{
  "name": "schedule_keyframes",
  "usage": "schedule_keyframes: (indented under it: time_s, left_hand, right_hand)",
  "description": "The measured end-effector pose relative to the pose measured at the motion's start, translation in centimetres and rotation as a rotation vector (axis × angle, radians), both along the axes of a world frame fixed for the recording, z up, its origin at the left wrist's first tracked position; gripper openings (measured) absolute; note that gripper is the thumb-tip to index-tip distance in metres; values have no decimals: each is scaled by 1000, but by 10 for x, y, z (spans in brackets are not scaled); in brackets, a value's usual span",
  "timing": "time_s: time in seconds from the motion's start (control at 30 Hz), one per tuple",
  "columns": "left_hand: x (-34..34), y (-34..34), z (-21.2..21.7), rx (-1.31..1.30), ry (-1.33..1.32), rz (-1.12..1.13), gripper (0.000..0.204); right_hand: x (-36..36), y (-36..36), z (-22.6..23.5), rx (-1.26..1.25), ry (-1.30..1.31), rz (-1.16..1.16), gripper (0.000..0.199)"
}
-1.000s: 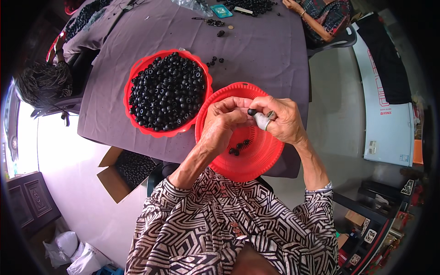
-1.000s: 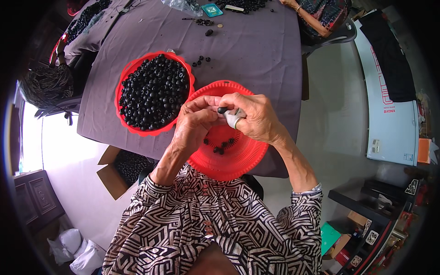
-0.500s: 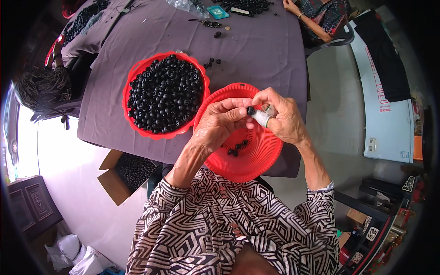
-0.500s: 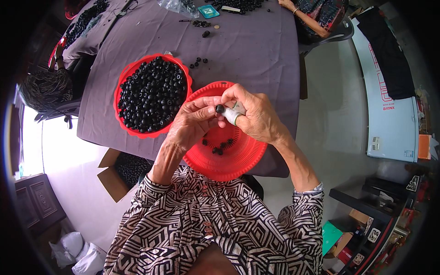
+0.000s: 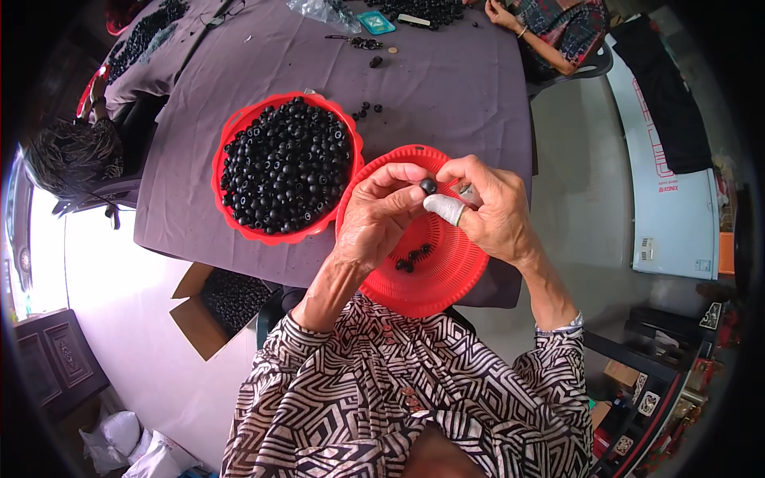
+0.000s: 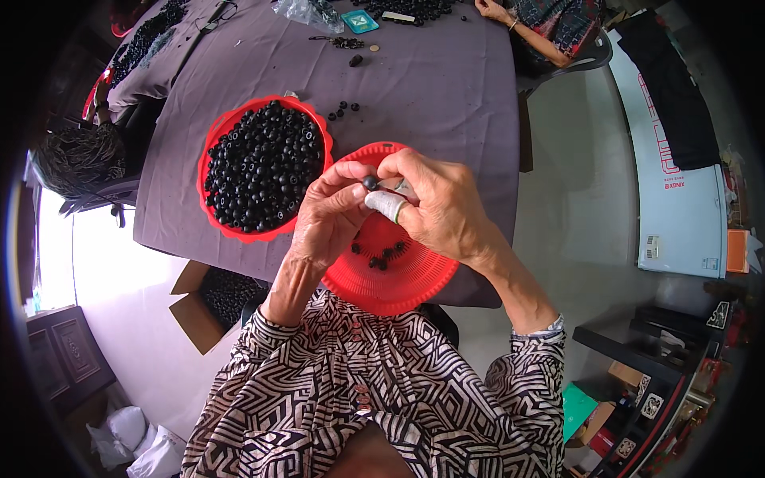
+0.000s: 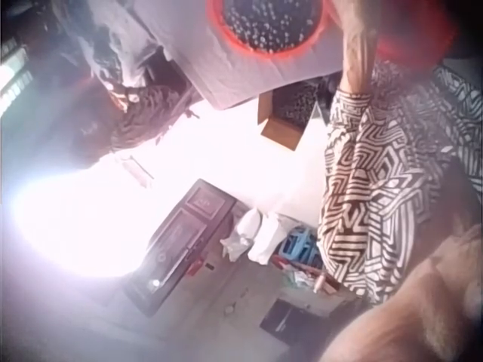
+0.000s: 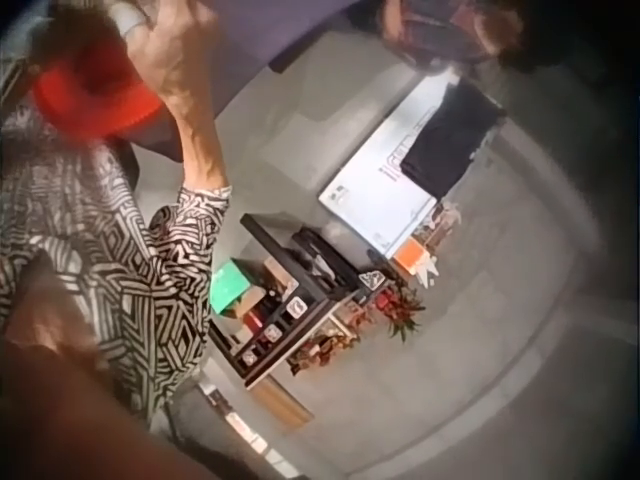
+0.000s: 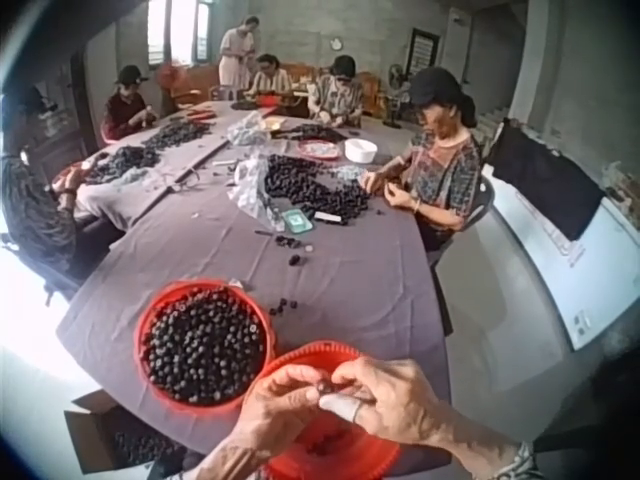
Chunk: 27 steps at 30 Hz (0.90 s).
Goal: The person picks black items from a red tray, trims them using a small blade, and places them into a red basket.
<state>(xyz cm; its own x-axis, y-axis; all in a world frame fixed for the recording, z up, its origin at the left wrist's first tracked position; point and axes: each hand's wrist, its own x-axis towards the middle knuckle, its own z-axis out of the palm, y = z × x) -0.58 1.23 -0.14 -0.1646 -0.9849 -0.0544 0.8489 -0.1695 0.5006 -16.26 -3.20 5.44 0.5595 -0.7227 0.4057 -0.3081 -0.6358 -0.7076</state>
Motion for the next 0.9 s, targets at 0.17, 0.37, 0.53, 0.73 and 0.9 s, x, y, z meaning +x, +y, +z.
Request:
schedule_keyframes:
  time_s: [0.17, 0.37, 0.53, 0.73, 0.9]
  left_hand:
    - [1, -2, 1, -4, 20, 26, 14]
    - [3, -6, 0, 52, -21, -87, 18]
    - [8, -4, 5, 32, -112, -149, 18]
    - [7, -3, 4, -85, 11, -76, 18]
    - [4, -5, 7, -68, 11, -61, 19]
  right_hand:
    - [1, -4, -4, -166, -33, 21, 28]
    - [0, -11, -1, -119, -23, 131, 32]
    - [-4, -14, 2, -159, 64, 99, 22]
    - [-11, -14, 20, 223, 138, 104, 25]
    - [-6, -14, 22, 174, 287, 133, 46]
